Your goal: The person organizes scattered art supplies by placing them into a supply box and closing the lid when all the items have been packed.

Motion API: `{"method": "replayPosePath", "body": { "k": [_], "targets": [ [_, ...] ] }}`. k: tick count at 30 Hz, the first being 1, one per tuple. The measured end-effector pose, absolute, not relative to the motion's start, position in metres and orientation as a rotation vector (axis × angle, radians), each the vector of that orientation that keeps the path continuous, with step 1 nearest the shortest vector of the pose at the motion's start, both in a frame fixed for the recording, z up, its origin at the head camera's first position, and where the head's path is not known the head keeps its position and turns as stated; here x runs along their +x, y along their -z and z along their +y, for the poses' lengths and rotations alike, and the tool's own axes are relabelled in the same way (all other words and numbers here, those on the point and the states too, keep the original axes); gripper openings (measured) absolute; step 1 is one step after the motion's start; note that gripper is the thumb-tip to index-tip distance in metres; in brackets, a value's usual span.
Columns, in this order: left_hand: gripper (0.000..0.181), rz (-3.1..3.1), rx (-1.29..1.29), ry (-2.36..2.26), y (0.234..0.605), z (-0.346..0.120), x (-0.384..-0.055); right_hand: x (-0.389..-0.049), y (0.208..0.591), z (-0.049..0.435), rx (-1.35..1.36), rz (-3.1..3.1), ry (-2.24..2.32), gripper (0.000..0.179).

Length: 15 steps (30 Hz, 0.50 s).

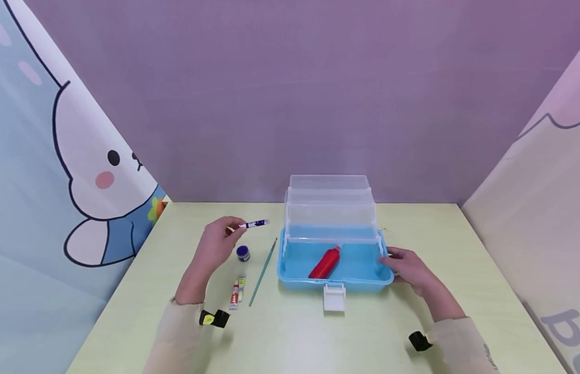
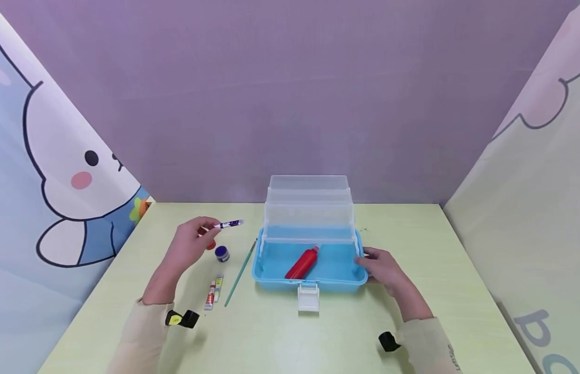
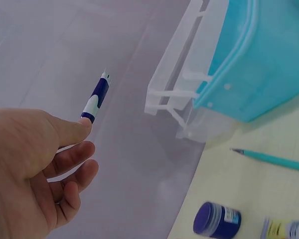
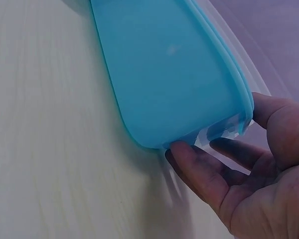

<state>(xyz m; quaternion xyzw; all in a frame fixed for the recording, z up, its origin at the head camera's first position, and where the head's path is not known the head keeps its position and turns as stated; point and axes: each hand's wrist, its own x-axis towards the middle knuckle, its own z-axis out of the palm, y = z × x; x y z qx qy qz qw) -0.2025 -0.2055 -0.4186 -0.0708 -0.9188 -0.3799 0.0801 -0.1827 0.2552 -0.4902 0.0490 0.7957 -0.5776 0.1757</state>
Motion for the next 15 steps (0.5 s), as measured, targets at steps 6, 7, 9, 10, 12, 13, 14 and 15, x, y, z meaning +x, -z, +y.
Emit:
{"method": "replayPosePath", "body": {
  "k": [6,7,9,10,12,13,14,15],
  "targets": [
    [0.018,-2.740,-0.261,1.099,0.417,-0.189,-0.214,-0.184,0.492,0.257,0.140,2.242,1.642,0.065],
    [0.019,-2.742,-0.259,1.091,0.417,-0.186,-0.216,-0.184,0.492,0.257,0.132,2.241,1.644,0.065],
    [0.019,-2.749,-0.262,1.074,0.417,-0.181,-0.219,-0.184,0.491,0.257,0.130,2.244,1.647,0.064],
    [0.020,-2.754,-0.264,1.069,0.417,-0.179,-0.221,-0.183,0.491,0.256,0.123,2.244,1.648,0.064],
    [0.021,-2.762,-0.272,1.067,0.418,-0.175,-0.224,-0.183,0.490,0.256,0.120,2.244,1.652,0.064],
    [0.021,-2.766,-0.273,1.064,0.419,-0.173,-0.225,-0.183,0.490,0.256,0.122,2.244,1.653,0.064],
    [0.021,-2.767,-0.278,1.068,0.419,-0.172,-0.226,-0.183,0.490,0.256,0.123,2.244,1.655,0.064],
    [0.020,-2.766,-0.284,1.071,0.419,-0.170,-0.227,-0.183,0.491,0.256,0.122,2.242,1.655,0.064]
  ]
}}
